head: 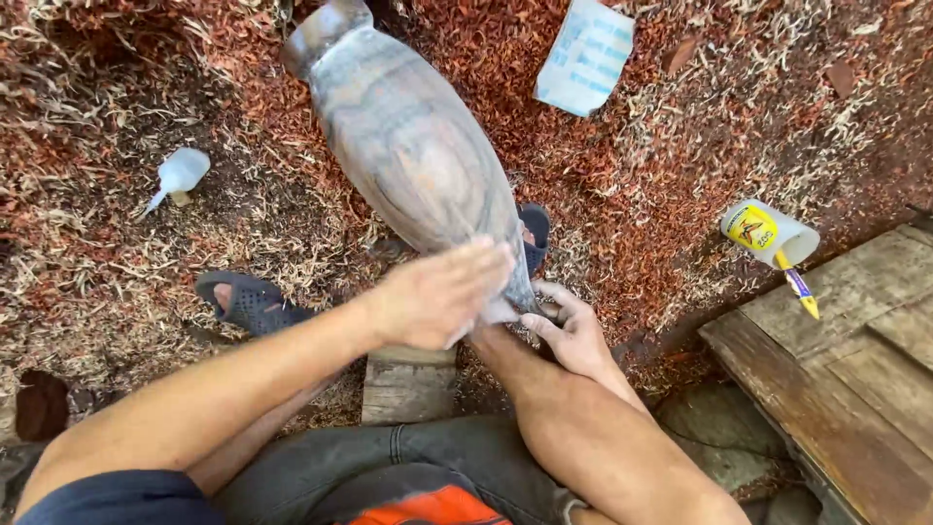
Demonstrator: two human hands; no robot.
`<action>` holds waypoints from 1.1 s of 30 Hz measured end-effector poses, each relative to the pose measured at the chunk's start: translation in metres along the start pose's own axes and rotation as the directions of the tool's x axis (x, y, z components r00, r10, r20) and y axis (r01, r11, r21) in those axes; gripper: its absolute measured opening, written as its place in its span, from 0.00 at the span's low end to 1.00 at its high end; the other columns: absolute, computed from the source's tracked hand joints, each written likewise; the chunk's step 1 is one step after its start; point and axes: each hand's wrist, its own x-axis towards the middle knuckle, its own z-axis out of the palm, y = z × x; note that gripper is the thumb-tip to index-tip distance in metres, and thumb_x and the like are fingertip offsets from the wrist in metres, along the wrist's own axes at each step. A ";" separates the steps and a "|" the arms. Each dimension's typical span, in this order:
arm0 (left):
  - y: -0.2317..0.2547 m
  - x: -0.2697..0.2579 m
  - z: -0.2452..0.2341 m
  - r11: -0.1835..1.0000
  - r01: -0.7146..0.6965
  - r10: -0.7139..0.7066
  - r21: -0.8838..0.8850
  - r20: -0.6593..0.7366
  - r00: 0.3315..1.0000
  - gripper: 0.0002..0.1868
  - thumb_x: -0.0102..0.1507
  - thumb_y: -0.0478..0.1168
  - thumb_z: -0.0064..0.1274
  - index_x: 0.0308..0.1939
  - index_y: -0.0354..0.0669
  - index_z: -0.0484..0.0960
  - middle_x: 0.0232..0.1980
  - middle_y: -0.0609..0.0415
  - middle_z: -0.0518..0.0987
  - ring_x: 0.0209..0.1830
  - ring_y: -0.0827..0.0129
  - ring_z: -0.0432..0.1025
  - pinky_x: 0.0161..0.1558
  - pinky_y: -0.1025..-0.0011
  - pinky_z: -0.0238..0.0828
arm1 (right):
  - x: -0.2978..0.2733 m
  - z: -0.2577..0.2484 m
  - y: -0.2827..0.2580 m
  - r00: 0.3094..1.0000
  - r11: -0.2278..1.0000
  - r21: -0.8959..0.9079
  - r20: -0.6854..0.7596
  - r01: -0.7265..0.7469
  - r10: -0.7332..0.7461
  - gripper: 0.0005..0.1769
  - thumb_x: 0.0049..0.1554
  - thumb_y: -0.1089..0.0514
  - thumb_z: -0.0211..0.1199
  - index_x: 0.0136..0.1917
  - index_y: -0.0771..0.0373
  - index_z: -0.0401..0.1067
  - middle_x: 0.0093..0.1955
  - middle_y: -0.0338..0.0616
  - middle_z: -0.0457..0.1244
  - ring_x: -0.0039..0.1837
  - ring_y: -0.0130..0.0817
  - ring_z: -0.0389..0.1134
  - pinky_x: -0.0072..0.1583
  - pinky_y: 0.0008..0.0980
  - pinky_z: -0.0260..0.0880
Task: Sanding and applying a polished finish to a wooden vase or carving.
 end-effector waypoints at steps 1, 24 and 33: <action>-0.022 -0.002 -0.010 1.000 0.001 -0.001 0.005 -0.002 1.000 0.30 0.63 0.45 0.47 0.63 0.26 0.79 0.67 0.34 0.76 0.72 0.49 0.69 0.75 0.57 0.59 | 0.003 0.000 -0.005 1.000 1.000 -0.003 0.002 0.005 -0.005 0.29 0.58 0.66 0.65 0.72 0.63 0.65 0.48 0.41 0.71 0.47 0.22 0.68 0.47 0.25 0.70; 0.007 0.057 -0.001 0.977 0.075 -0.164 0.197 0.485 0.859 0.26 0.64 0.48 0.48 0.53 0.26 0.80 0.56 0.28 0.75 0.60 0.40 0.70 0.68 0.50 0.61 | 0.007 -0.008 0.017 0.952 0.936 -0.187 -0.005 0.299 -0.305 0.25 0.56 0.67 0.65 0.67 0.67 0.69 0.60 0.42 0.68 0.60 0.26 0.70 0.60 0.28 0.72; -0.042 0.009 -0.036 0.840 0.542 -0.519 -0.035 -0.345 0.782 0.23 0.64 0.39 0.53 0.61 0.31 0.79 0.65 0.35 0.75 0.68 0.40 0.68 0.71 0.47 0.64 | 0.000 0.001 -0.002 0.991 0.983 -0.140 -0.052 0.118 -0.126 0.25 0.56 0.67 0.69 0.66 0.68 0.71 0.54 0.43 0.71 0.55 0.26 0.69 0.57 0.28 0.72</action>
